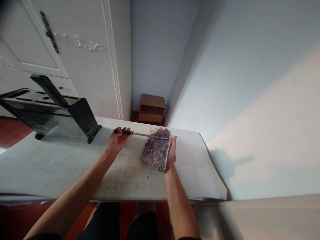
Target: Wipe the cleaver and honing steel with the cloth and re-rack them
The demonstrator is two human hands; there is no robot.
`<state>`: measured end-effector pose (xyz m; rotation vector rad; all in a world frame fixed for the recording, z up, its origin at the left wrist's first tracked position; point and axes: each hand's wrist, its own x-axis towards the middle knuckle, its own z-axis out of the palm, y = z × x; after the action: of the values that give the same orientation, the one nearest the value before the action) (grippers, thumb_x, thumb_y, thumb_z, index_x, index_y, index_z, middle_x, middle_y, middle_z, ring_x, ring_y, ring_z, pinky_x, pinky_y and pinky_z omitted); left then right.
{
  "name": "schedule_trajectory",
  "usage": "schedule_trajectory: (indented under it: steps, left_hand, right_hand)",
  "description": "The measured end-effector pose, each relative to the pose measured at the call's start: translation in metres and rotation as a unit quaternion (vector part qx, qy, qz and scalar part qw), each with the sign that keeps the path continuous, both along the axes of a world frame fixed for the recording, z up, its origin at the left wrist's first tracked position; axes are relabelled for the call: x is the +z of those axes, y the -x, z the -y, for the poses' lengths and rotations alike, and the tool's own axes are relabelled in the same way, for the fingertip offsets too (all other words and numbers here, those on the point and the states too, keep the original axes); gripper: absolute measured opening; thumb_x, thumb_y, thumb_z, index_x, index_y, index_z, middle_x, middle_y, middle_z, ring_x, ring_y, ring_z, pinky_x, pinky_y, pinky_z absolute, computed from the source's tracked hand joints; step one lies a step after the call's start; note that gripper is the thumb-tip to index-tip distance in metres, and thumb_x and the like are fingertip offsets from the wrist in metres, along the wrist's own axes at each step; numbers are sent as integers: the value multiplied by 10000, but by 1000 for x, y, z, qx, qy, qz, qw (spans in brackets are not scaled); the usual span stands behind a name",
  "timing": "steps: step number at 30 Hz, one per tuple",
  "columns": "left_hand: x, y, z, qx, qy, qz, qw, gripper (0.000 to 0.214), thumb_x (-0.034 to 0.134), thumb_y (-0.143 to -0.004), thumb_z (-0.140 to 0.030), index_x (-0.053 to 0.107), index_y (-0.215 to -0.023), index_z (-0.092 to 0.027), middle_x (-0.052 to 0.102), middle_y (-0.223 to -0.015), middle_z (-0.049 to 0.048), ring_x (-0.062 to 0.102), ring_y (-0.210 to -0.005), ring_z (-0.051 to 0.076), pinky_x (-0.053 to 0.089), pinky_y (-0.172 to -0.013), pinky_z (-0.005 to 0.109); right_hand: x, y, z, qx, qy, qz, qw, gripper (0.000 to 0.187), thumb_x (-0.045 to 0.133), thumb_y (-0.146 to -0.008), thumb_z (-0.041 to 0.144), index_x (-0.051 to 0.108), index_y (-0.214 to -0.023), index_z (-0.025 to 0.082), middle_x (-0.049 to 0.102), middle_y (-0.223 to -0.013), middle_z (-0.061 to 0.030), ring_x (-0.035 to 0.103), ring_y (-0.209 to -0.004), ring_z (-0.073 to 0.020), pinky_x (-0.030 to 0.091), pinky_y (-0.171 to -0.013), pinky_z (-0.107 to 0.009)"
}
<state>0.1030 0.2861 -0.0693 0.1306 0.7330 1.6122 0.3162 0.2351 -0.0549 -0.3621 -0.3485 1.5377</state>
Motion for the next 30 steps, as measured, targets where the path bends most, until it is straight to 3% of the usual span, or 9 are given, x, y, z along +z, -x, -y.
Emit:
schedule_trajectory:
  steps: [7,17,21,26,30]
  left_hand:
    - [-2,6,-1,8,-3,2,1000,131,519,-847,-40,518,-795,-161,660,-797,19,708,-803,192,621,-674,297]
    - [-3,8,-1,-2,27,7,1000,119,562,-849,-43,573,-760,-120,653,-711,23,685,-705,144,602,-654,237]
    - [0,4,2,-7,31,-14,999,111,590,-838,-44,562,-752,-109,648,-696,30,681,-679,144,597,-638,223]
    - [0,0,4,-18,46,-37,998,110,646,-831,-103,555,-769,-113,653,-701,38,682,-667,157,595,-609,226]
    - [1,-1,5,-24,26,-26,999,91,599,-844,-64,568,-769,-106,661,-736,40,686,-717,142,602,-716,241]
  right_hand:
    - [-6,-3,-2,-2,2,8,1000,556,346,-937,660,602,-1231,264,624,-1256,-29,572,-1201,-241,467,-992,-515]
    - [-8,-1,-1,-23,-22,29,999,508,458,-930,587,475,-1386,364,473,-1452,3,553,-1226,-226,387,-1074,-500]
    - [-10,-2,-3,-31,-19,34,999,455,471,-941,535,486,-1366,375,469,-1456,22,571,-1197,-224,395,-1065,-519]
    - [-7,-4,-3,-41,3,8,999,370,395,-986,493,564,-1280,343,568,-1352,22,619,-1115,-208,448,-1015,-502]
    - [-7,-4,-4,-50,28,7,998,359,386,-987,488,603,-1225,329,565,-1358,21,634,-1093,-200,475,-987,-490]
